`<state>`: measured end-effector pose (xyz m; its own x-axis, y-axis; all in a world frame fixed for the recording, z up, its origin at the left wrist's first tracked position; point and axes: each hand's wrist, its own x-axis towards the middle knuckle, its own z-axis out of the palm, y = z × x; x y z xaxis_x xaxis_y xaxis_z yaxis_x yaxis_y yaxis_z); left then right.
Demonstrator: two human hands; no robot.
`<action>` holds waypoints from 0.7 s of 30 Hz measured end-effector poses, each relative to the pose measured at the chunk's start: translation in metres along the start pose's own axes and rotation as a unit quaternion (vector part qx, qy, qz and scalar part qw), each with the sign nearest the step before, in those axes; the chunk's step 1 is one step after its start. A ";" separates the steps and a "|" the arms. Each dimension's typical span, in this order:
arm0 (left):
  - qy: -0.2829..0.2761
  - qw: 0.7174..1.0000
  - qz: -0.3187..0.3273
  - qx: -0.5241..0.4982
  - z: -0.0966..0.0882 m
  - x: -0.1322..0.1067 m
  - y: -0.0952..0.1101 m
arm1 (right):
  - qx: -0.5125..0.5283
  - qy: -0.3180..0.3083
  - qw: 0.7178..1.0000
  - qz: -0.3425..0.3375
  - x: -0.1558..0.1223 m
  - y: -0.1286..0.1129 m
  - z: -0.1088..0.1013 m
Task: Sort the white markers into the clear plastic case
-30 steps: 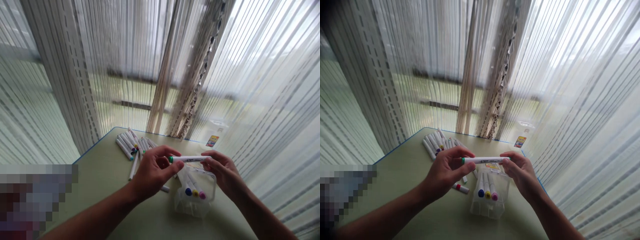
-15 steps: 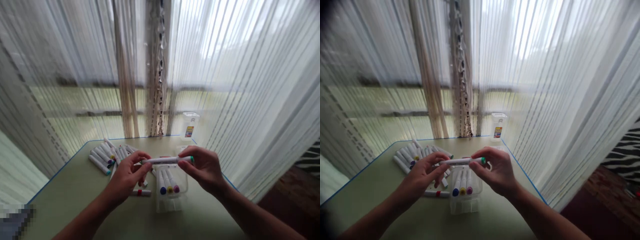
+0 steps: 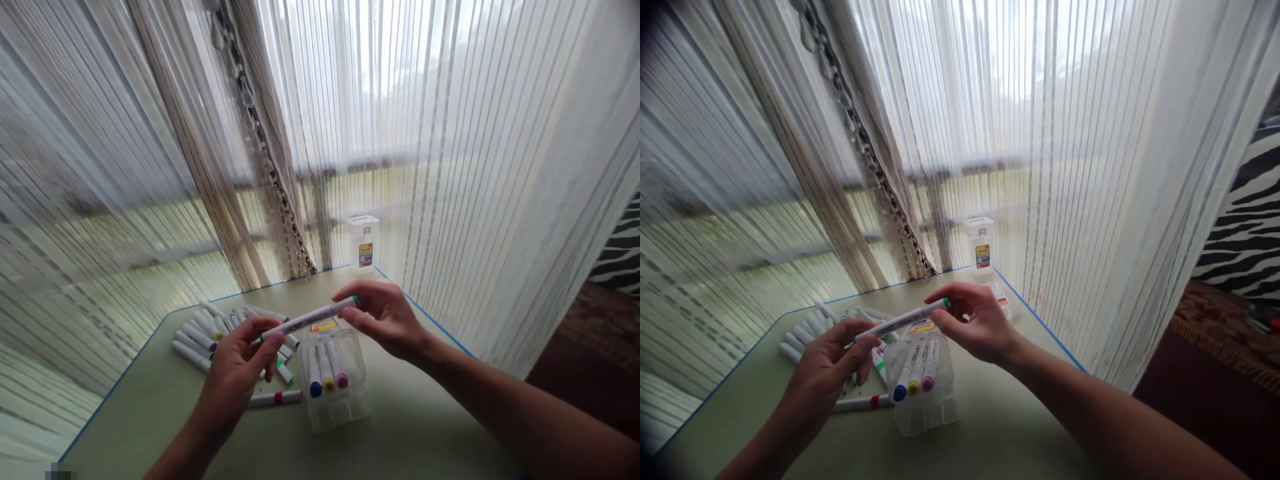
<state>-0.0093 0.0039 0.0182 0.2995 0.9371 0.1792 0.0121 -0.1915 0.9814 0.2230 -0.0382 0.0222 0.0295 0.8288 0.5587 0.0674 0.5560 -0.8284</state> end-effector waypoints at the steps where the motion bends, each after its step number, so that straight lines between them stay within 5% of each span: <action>1: 0.002 1.000 0.003 -0.003 0.000 -0.001 0.001 | 0.004 -0.003 1.000 0.003 0.000 0.001 -0.001; 7: -0.025 0.999 0.006 -0.030 -0.005 -0.002 0.004 | -0.054 -0.005 0.998 -0.021 -0.001 0.000 -0.003; 15: -0.087 0.994 0.033 -0.062 -0.012 0.003 -0.002 | -0.219 -0.055 0.962 -0.156 -0.006 -0.030 -0.003; 21: -0.090 0.993 0.029 -0.075 -0.013 0.003 -0.005 | -0.201 -0.041 0.973 -0.107 -0.022 -0.076 -0.019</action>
<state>-0.0209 0.0117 0.0149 0.4609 0.8559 0.2347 -0.1489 -0.1862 0.9712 0.2359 -0.1001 0.0738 -0.1068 0.7080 0.6981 0.4490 0.6608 -0.6014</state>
